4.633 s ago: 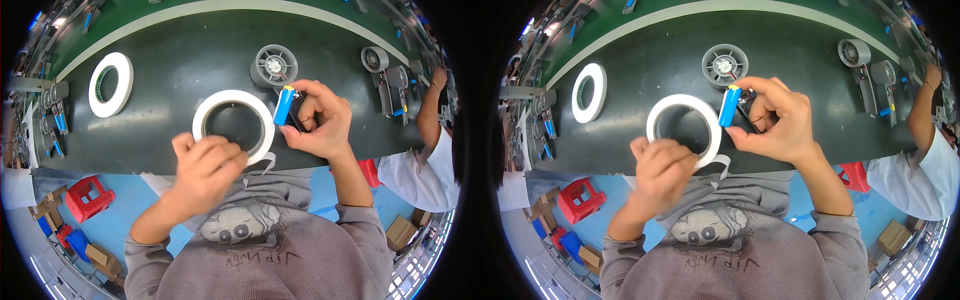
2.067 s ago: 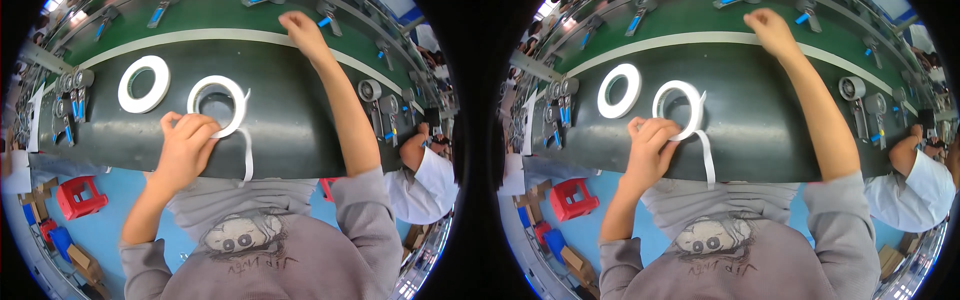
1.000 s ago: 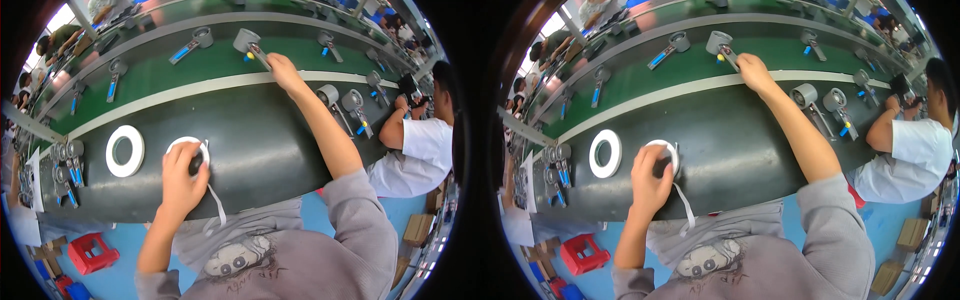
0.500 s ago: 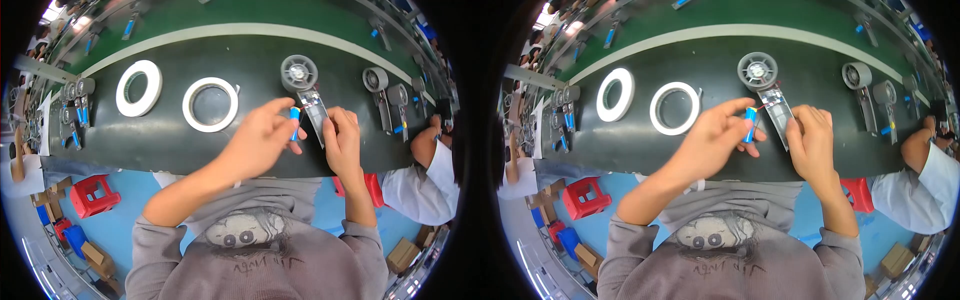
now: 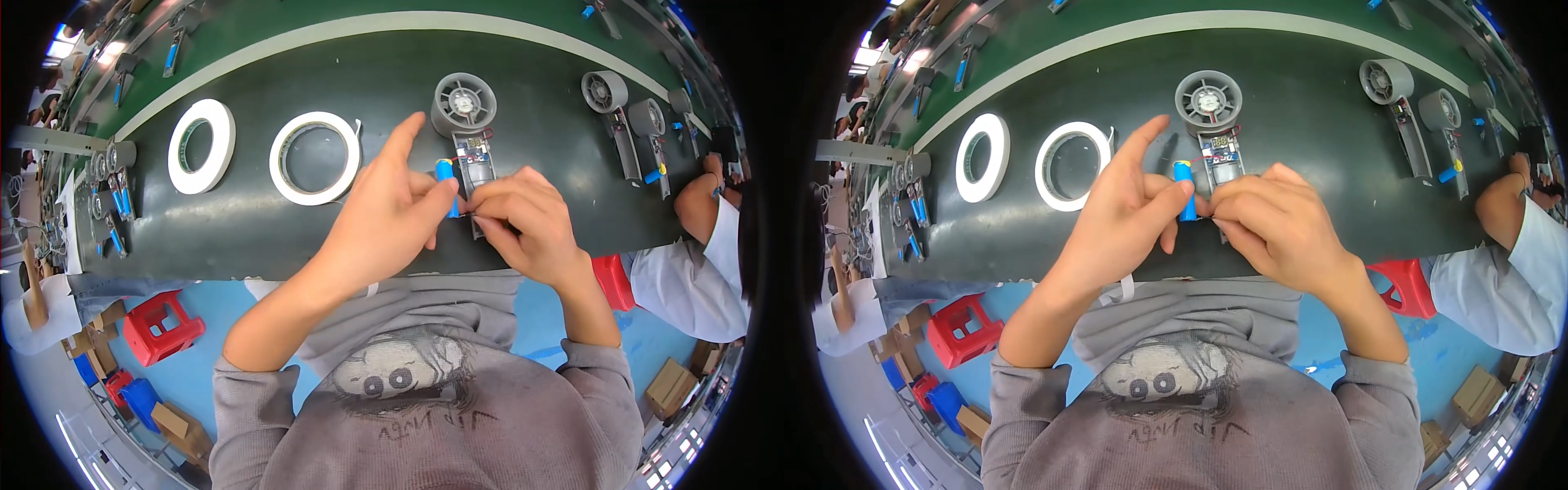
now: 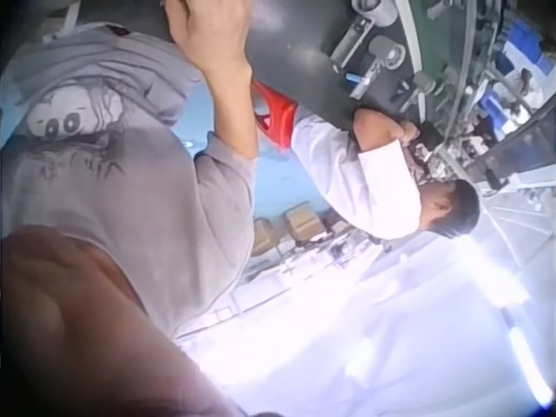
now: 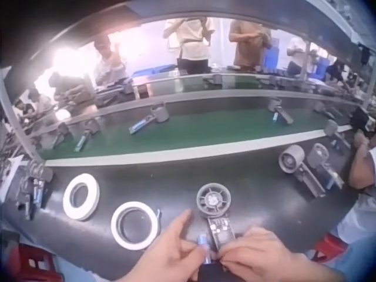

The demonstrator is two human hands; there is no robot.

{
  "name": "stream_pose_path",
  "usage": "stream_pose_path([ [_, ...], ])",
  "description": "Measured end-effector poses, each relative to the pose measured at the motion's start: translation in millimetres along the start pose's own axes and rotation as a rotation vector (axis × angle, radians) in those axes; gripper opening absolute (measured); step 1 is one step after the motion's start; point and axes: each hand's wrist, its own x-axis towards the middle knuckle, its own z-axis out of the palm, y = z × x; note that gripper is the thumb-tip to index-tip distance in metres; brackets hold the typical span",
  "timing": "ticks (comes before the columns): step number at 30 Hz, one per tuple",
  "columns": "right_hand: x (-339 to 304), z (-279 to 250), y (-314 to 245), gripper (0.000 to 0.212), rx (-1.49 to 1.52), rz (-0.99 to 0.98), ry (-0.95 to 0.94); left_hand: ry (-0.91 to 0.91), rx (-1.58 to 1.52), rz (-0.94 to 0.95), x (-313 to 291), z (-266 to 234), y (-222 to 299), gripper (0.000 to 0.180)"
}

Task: The person assembles portable fans by applying tape to batteries, fitting the batteries into the fan casings, and placing the assembled fan components onto a conveyor belt.

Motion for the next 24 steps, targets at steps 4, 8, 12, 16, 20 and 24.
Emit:
stream_pose_path([
  [4,11,7,-7,0.047,0.310,0.318,-0.018,0.027,0.194,0.092,-4,-1,3,0.075],
  [8,20,7,-1,0.064,0.492,0.433,-0.052,0.024,0.154,0.104,-7,-1,5,0.076],
  [12,21,10,8,0.065,0.487,0.406,-0.022,0.164,0.342,0.243,-17,-29,6,0.053],
  [16,19,15,11,0.064,0.485,0.422,0.078,0.423,1.061,0.539,-32,-75,-7,0.032],
  [20,20,18,9,0.062,0.536,0.458,0.048,0.282,1.081,0.486,-44,-86,-26,0.029],
  [24,19,20,12,0.063,0.571,0.456,0.038,0.191,0.876,0.518,-51,-71,-20,0.028],
])
